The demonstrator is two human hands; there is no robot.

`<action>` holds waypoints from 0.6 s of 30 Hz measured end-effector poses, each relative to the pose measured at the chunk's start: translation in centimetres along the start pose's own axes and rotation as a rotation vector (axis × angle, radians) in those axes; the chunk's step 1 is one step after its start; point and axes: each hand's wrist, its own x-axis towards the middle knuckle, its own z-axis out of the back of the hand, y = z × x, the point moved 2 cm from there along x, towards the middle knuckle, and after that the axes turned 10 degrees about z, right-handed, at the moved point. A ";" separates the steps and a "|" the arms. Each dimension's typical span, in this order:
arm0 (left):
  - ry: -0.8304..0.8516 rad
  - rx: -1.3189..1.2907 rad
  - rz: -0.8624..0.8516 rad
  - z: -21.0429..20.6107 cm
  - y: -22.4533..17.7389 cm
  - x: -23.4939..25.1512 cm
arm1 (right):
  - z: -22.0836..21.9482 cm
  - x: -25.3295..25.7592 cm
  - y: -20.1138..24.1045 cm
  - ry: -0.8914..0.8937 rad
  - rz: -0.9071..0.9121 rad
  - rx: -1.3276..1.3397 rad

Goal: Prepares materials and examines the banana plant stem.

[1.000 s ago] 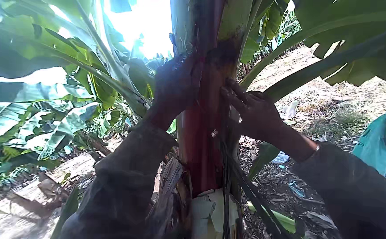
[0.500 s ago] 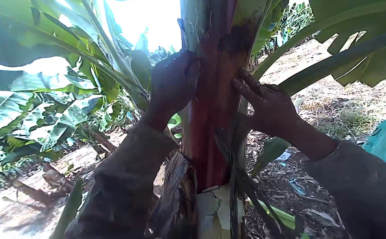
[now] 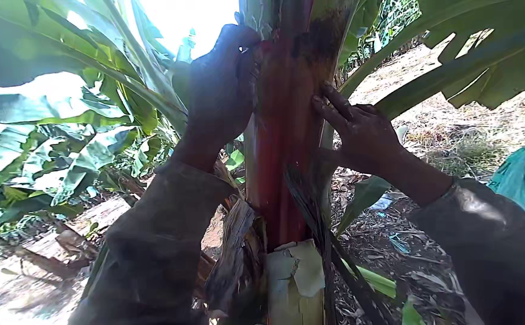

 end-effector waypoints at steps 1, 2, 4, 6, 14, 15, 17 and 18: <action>-0.005 -0.018 -0.003 0.0 0.1 0.1 | 0.0 0.0 0.0 0.001 0.004 -0.001; -0.003 -0.030 -0.001 0.0 0.2 0.1 | 0.0 0.0 0.0 -0.001 0.009 -0.005; 0.009 -0.039 0.001 0.0 0.3 0.0 | 0.0 0.0 0.0 0.006 0.009 -0.005; 0.017 -0.045 0.002 -0.1 0.3 -0.2 | 0.0 -0.1 0.0 0.004 0.009 -0.004; 0.069 -0.053 0.027 -0.6 0.5 -0.5 | -0.1 -0.1 -0.1 -0.018 0.024 -0.023; 0.065 -0.056 0.022 -0.6 0.5 -0.5 | -0.1 -0.1 -0.1 -0.018 0.022 -0.022; 0.042 -0.052 0.012 -0.8 0.6 -0.5 | -0.1 0.0 0.0 -0.015 0.014 -0.012; 0.033 -0.043 0.017 -0.8 0.5 -0.6 | -0.1 -0.1 0.0 -0.018 0.015 -0.012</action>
